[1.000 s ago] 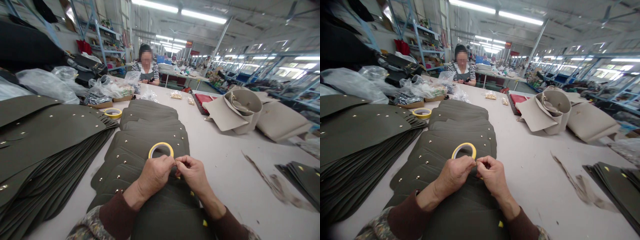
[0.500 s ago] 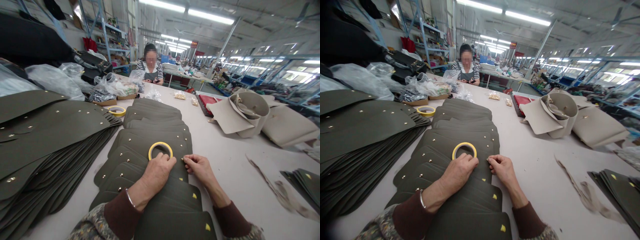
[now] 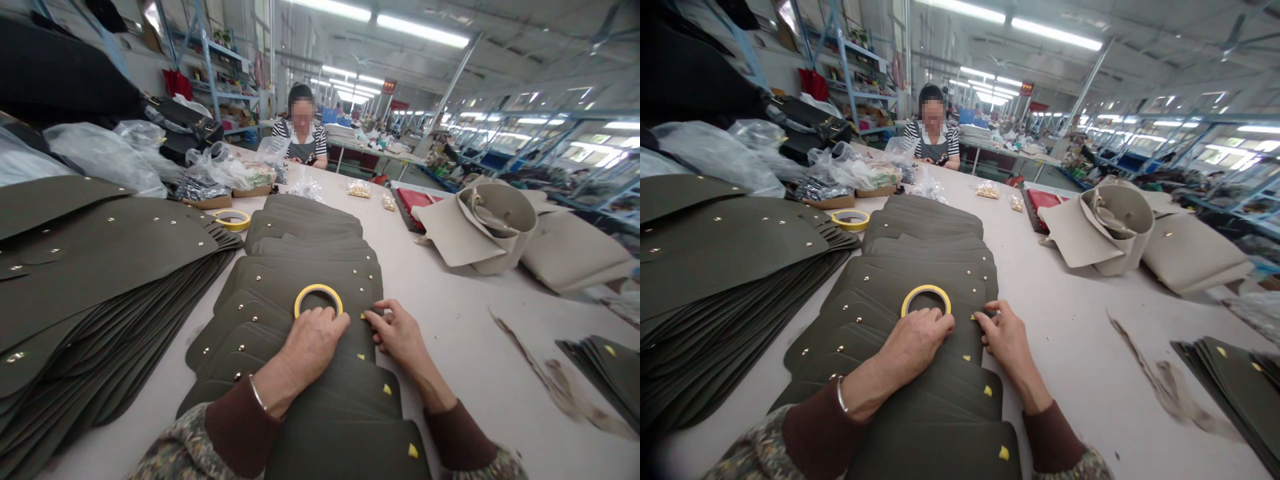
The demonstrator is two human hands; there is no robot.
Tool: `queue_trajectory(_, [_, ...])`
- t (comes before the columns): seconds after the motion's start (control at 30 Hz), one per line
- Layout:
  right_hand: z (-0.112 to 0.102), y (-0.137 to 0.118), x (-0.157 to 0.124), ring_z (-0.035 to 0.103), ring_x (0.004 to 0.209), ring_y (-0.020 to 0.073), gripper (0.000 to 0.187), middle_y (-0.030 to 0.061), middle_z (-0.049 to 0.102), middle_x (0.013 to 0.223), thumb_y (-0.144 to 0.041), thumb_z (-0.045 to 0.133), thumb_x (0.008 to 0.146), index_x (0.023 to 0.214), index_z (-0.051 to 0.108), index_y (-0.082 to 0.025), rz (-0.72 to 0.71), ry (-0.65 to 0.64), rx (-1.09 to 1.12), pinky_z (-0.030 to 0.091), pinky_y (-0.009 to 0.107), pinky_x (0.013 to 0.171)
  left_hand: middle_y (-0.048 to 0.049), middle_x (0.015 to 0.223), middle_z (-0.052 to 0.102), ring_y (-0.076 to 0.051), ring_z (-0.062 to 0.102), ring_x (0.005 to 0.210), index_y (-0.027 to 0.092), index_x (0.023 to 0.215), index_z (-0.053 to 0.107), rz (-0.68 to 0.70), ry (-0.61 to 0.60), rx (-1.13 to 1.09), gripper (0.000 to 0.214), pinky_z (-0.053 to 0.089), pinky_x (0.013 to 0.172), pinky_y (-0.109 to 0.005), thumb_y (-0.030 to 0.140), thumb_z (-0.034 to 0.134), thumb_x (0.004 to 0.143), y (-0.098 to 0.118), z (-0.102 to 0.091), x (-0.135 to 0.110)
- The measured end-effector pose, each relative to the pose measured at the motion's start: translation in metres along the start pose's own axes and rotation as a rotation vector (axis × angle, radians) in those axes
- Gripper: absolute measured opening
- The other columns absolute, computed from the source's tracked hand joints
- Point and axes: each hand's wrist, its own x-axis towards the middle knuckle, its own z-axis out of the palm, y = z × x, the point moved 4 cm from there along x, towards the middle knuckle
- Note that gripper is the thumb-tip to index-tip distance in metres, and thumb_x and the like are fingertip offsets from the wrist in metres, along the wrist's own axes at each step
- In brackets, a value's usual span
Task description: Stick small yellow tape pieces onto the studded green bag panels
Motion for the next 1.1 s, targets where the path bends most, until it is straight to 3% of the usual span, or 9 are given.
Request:
queue_trajectory(0.1, [0.001,0.003,-0.003,0.056,0.044,0.0139,0.031,-0.0004,0.061,0.054,-0.048,0.059,0.078,0.080,0.065,-0.017,-0.003,-0.045,0.068,0.044,0.024,0.043,-0.0018,0.084,0.057,-0.020,0.057,0.077,0.022,0.094,0.053,0.008,-0.004,-0.009,0.011,0.047,0.068,-0.032,0.023,0.042,0.096,0.000,-0.003,0.000])
queue_trajectory(0.23, [0.005,-0.008,-0.004,0.064,0.064,0.0184,0.024,0.0047,0.071,0.071,-0.039,0.059,0.080,0.076,0.072,-0.019,-0.205,0.047,-0.159,0.049,0.029,0.063,-0.0022,0.086,0.058,-0.018,0.058,0.079,0.021,0.096,0.053,0.023,0.012,-0.054,0.012,0.048,0.070,-0.029,0.022,0.041,0.096,0.000,-0.010,-0.001])
queue_trajectory(0.33, [0.006,-0.015,-0.004,0.065,0.069,0.0186,0.020,0.0041,0.073,0.076,-0.033,0.058,0.081,0.077,0.073,-0.020,-0.272,0.078,-0.257,0.047,0.030,0.068,-0.0022,0.087,0.058,-0.016,0.059,0.080,0.020,0.096,0.054,0.050,0.061,-0.117,0.014,0.048,0.071,-0.025,0.022,0.040,0.097,-0.002,-0.015,-0.001])
queue_trajectory(0.4, [0.004,-0.018,-0.006,0.064,0.067,0.0178,0.019,0.0030,0.072,0.073,-0.031,0.058,0.081,0.076,0.073,-0.020,-0.275,0.006,-0.274,0.046,0.028,0.065,-0.0021,0.086,0.060,-0.015,0.060,0.080,0.020,0.097,0.055,0.060,0.114,-0.162,0.017,0.048,0.071,-0.023,0.023,0.039,0.098,-0.007,-0.017,-0.001])
queue_trajectory(0.53, [0.001,-0.017,-0.014,0.060,0.056,0.0150,0.021,0.0001,0.068,0.061,-0.033,0.060,0.080,0.069,0.071,-0.019,-0.210,-0.286,-0.241,0.042,0.024,0.052,-0.0032,0.092,0.066,-0.013,0.064,0.085,0.021,0.111,0.056,0.103,0.253,-0.289,0.020,0.051,0.078,-0.022,0.024,0.041,0.098,-0.016,-0.020,-0.002])
queue_trajectory(0.63, [-0.006,-0.023,-0.019,0.061,0.061,0.0153,0.017,0.0016,0.070,0.068,-0.032,0.061,0.081,0.078,0.071,-0.018,-0.252,-0.156,-0.105,0.045,0.025,0.056,-0.0042,0.107,0.068,-0.014,0.066,0.094,0.021,0.122,0.053,0.165,0.292,-0.361,0.027,0.051,0.085,-0.023,0.023,0.045,0.096,-0.016,-0.020,-0.003])
queue_trajectory(0.73, [-0.005,-0.035,-0.025,0.063,0.072,0.0162,0.016,0.0048,0.071,0.085,-0.027,0.061,0.082,0.094,0.069,-0.018,-0.418,-0.012,0.029,0.050,0.026,0.067,-0.0056,0.113,0.067,-0.015,0.066,0.097,0.020,0.137,0.040,0.205,0.264,-0.359,0.043,0.052,0.088,-0.025,0.020,0.049,0.095,-0.012,-0.021,-0.004])
queue_trajectory(0.9, [0.009,-0.052,-0.037,0.063,0.079,0.0151,0.017,0.0054,0.068,0.091,-0.014,0.056,0.085,0.098,0.064,-0.020,-0.726,-0.011,-0.014,0.051,0.027,0.074,-0.0077,0.102,0.070,-0.017,0.069,0.089,0.014,0.134,0.041,0.192,0.222,-0.291,0.043,0.054,0.082,-0.026,0.018,0.053,0.092,-0.006,-0.023,-0.005])
queue_trajectory(1.1, [0.014,-0.053,-0.041,0.064,0.078,0.0149,0.015,0.0052,0.069,0.084,-0.011,0.052,0.086,0.091,0.064,-0.019,-0.815,0.038,-0.101,0.051,0.026,0.073,-0.0033,0.093,0.070,-0.017,0.069,0.086,0.017,0.126,0.042,0.168,0.186,-0.306,0.037,0.053,0.075,-0.024,0.017,0.053,0.092,-0.005,-0.022,-0.004])
